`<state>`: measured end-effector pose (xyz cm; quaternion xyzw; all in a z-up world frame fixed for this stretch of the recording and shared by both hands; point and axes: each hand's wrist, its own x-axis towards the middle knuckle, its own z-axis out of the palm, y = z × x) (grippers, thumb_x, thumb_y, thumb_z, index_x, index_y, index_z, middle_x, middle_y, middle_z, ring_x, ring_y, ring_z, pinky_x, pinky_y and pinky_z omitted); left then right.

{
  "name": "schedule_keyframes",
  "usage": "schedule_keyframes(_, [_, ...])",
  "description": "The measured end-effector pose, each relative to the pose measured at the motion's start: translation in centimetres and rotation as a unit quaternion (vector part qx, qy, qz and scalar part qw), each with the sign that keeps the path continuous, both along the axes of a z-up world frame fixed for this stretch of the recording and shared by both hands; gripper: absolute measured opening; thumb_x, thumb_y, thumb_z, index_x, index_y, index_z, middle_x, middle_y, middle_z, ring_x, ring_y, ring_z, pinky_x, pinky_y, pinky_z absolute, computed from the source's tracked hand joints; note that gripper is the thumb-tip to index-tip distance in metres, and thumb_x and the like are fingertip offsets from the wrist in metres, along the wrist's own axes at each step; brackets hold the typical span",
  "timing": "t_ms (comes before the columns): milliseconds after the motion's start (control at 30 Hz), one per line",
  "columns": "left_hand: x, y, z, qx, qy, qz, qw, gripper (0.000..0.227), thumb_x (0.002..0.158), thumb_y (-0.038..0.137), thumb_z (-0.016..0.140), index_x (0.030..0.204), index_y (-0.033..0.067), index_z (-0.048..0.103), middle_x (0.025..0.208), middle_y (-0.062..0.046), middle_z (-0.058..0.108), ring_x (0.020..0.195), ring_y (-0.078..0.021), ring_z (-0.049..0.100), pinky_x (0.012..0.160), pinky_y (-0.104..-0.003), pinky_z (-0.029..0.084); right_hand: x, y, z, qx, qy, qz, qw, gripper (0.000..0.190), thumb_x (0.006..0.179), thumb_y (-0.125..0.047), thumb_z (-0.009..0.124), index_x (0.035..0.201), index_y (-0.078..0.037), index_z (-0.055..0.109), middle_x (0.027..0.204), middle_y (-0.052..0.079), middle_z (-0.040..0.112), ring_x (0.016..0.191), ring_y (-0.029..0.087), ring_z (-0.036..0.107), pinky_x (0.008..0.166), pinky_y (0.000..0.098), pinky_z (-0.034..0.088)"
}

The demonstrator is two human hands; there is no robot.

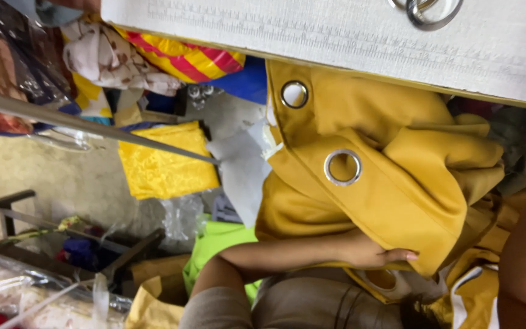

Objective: Cutting circular holes in yellow fabric to fit metal grommets using small hand snips.

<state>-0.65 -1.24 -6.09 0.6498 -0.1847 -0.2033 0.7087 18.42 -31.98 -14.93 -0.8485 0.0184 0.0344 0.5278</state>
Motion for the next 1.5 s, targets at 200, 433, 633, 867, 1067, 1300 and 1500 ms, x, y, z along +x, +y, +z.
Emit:
schedule_keyframes(200, [-1.1, -1.6, -3.4, 0.039, -0.044, 0.016, 0.998, 0.038, 0.094, 0.037, 0.047, 0.116, 0.0074, 0.057, 0.121, -0.011, 0.062, 0.117, -0.0299, 0.059, 0.113, -0.037, 0.042, -5.1, 19.8, 17.5, 0.065, -0.026, 0.161, 0.985, 0.065, 0.06, -0.037, 0.076, 0.111, 0.0, 0.058, 0.104, 0.009, 0.062, 0.081, 0.011, 0.054, 0.072, 0.0225, 0.043])
schedule_keyframes(433, [3.4, 6.1, -1.6, -0.071, 0.007, -0.069, 0.995, 0.056, 0.08, 0.034, 0.071, 0.125, 0.0074, 0.053, 0.131, -0.007, 0.056, 0.125, -0.0236, 0.054, 0.116, -0.035, 0.038, -5.2, 22.1, 14.1, -0.086, -0.07, 0.289, 0.951, 0.039, 0.061, -0.026, 0.087, 0.083, -0.001, 0.067, 0.076, 0.005, 0.06, 0.061, 0.014, 0.051, 0.06, 0.0277, 0.043])
schedule_keyframes(633, [5.3, 10.8, 1.4, -0.102, 0.181, 0.3, 0.931, 0.026, 0.089, 0.025, 0.066, 0.105, 0.005, 0.063, 0.104, -0.005, 0.066, 0.1, -0.0155, 0.062, 0.098, -0.032, 0.047, -6.0, 21.3, 14.6, 0.01, -0.081, 0.29, 0.953, 0.032, 0.063, -0.014, 0.085, 0.072, 0.002, 0.058, 0.06, 0.005, 0.045, 0.054, 0.014, 0.038, 0.051, 0.0277, 0.032])
schedule_keyframes(867, [6.4, 8.3, 5.4, -0.015, 0.042, 0.37, 0.928, 0.017, 0.092, 0.017, 0.063, 0.104, 0.0052, 0.063, 0.104, -0.004, 0.066, 0.098, -0.0174, 0.065, 0.094, -0.03, 0.055, -7.1, 19.2, 16.7, -0.091, -0.276, 0.176, 0.941, 0.029, 0.082, -0.01, 0.086, 0.101, 0.009, 0.072, 0.093, 0.023, 0.062, 0.075, 0.028, 0.057, 0.068, 0.0371, 0.048])
schedule_keyframes(1067, [6.7, 6.5, 8.1, -0.038, 0.045, 0.362, 0.93, 0.011, 0.094, 0.014, 0.061, 0.1, 0.0049, 0.065, 0.099, -0.002, 0.066, 0.094, -0.0136, 0.065, 0.091, -0.028, 0.055, -7.9, 19.4, 18.8, -0.151, -0.344, 0.154, 0.914, 0.014, 0.089, -0.001, 0.084, 0.098, 0.003, 0.075, 0.089, 0.021, 0.063, 0.069, 0.025, 0.058, 0.067, 0.036, 0.05])
schedule_keyframes(1300, [7.7, 5.9, 9.7, -0.032, 0.036, 0.364, 0.93, 0.014, 0.095, 0.014, 0.06, 0.106, 0.005, 0.062, 0.105, -0.004, 0.065, 0.1, -0.0155, 0.064, 0.095, -0.03, 0.055, -7.3, 18.5, 17.2, -0.182, -0.442, 0.178, 0.86, 0.01, 0.09, -0.002, 0.08, 0.099, 0.002, 0.077, 0.087, 0.017, 0.062, 0.062, 0.025, 0.059, 0.061, 0.0408, 0.053])
schedule_keyframes(1500, [8.1, 5.6, 10.1, -0.001, -0.007, 0.325, 0.946, 0.012, 0.096, 0.011, 0.058, 0.101, 0.0031, 0.064, 0.096, -0.005, 0.067, 0.09, -0.0165, 0.067, 0.086, -0.029, 0.057, -7.2, 18.9, 16.6, -0.206, -0.41, 0.124, 0.88, 0.028, 0.1, -0.014, 0.052, 0.086, 0.004, 0.068, 0.087, 0.019, 0.059, 0.065, 0.028, 0.059, 0.055, 0.0394, 0.047])
